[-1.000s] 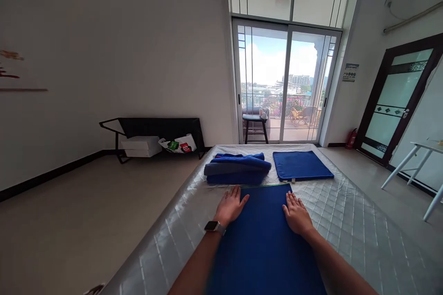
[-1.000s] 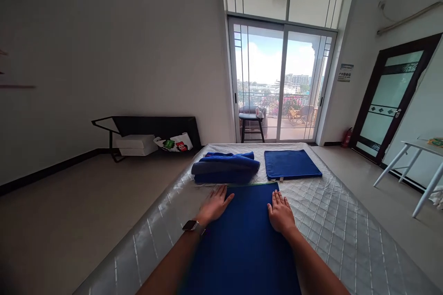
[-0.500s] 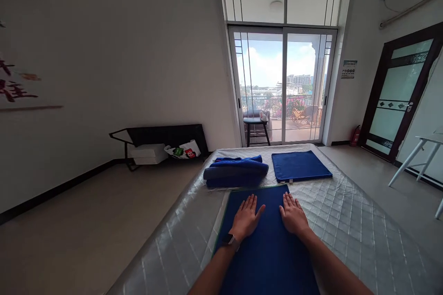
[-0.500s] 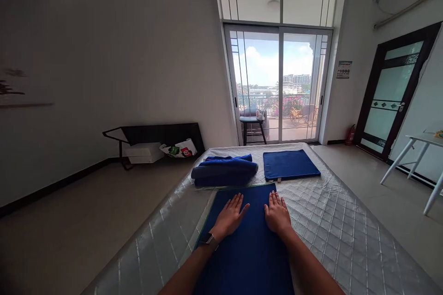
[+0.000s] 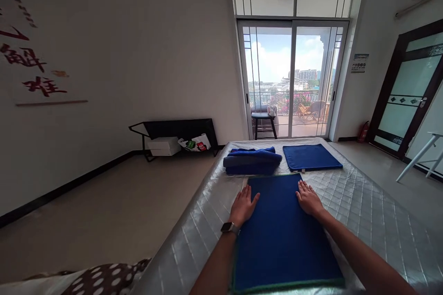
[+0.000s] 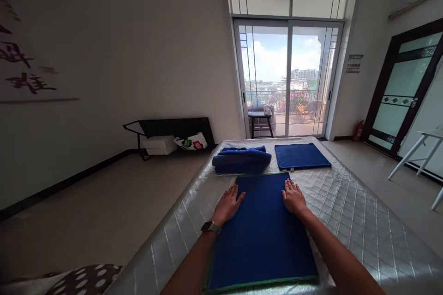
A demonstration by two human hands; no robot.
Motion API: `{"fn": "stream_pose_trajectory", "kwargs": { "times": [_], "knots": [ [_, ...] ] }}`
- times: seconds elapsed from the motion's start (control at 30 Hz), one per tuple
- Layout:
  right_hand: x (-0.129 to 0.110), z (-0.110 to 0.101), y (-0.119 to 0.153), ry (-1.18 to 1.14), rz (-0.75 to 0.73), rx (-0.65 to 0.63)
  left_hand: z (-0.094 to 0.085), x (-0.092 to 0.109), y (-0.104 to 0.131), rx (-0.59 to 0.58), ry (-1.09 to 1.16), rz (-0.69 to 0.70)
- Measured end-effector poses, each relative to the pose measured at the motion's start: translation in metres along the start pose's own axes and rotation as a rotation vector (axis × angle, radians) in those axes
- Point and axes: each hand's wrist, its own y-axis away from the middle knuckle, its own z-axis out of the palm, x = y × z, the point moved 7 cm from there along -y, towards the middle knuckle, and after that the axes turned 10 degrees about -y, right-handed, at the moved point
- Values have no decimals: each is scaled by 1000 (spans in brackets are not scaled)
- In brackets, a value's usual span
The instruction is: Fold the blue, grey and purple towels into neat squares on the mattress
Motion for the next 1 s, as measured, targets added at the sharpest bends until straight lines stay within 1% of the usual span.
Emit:
{"fn": "stream_pose_trajectory", "kwargs": {
  "times": [0.1, 0.23, 0.37, 0.43, 0.5, 0.53, 0.6, 0.7, 0.73, 0.77, 0.8, 0.83, 0.87, 0.9, 0.93, 1.0],
  "knots": [
    [-1, 2, 18, -21, -19, 11, -1, 1, 1, 5, -6, 11],
    [5, 15, 47, -52, -20, -27, -4, 2, 3, 13, 2, 2],
    [7, 20, 64, -43, -34, -32, -16, 3, 7, 54, 18, -4],
    [4, 18, 67, -34, -32, -24, -24, 11, 10, 81, 15, 15],
    [1, 16, 68, -28, -26, -21, -30, 32, 14, 99, 9, 68],
    [0, 15, 68, -23, -25, -19, -32, 47, 16, 103, 7, 110],
    [-2, 14, 69, -13, -25, -15, -31, 87, 25, 100, 3, 207],
    [-3, 13, 70, -3, -41, -4, -22, 148, 46, 75, -1, 366],
    [-3, 13, 70, -3, -49, -1, -18, 163, 53, 63, -3, 413],
    [-3, 13, 70, -5, -55, 0, -15, 174, 61, 52, -6, 450],
    [-3, 13, 70, -9, -58, 2, -13, 179, 67, 43, -10, 472],
    [-3, 13, 70, -13, -58, 5, -12, 178, 73, 34, -15, 475],
    [-3, 13, 70, -17, -55, 7, -12, 171, 79, 26, -20, 459],
    [-3, 13, 70, -21, -50, 7, -13, 159, 84, 14, -25, 429],
    [-3, 13, 70, -23, -43, 4, -13, 143, 90, -1, -29, 388],
    [-3, 12, 70, -25, -27, -8, -12, 104, 104, -35, -36, 287]
  ]
}}
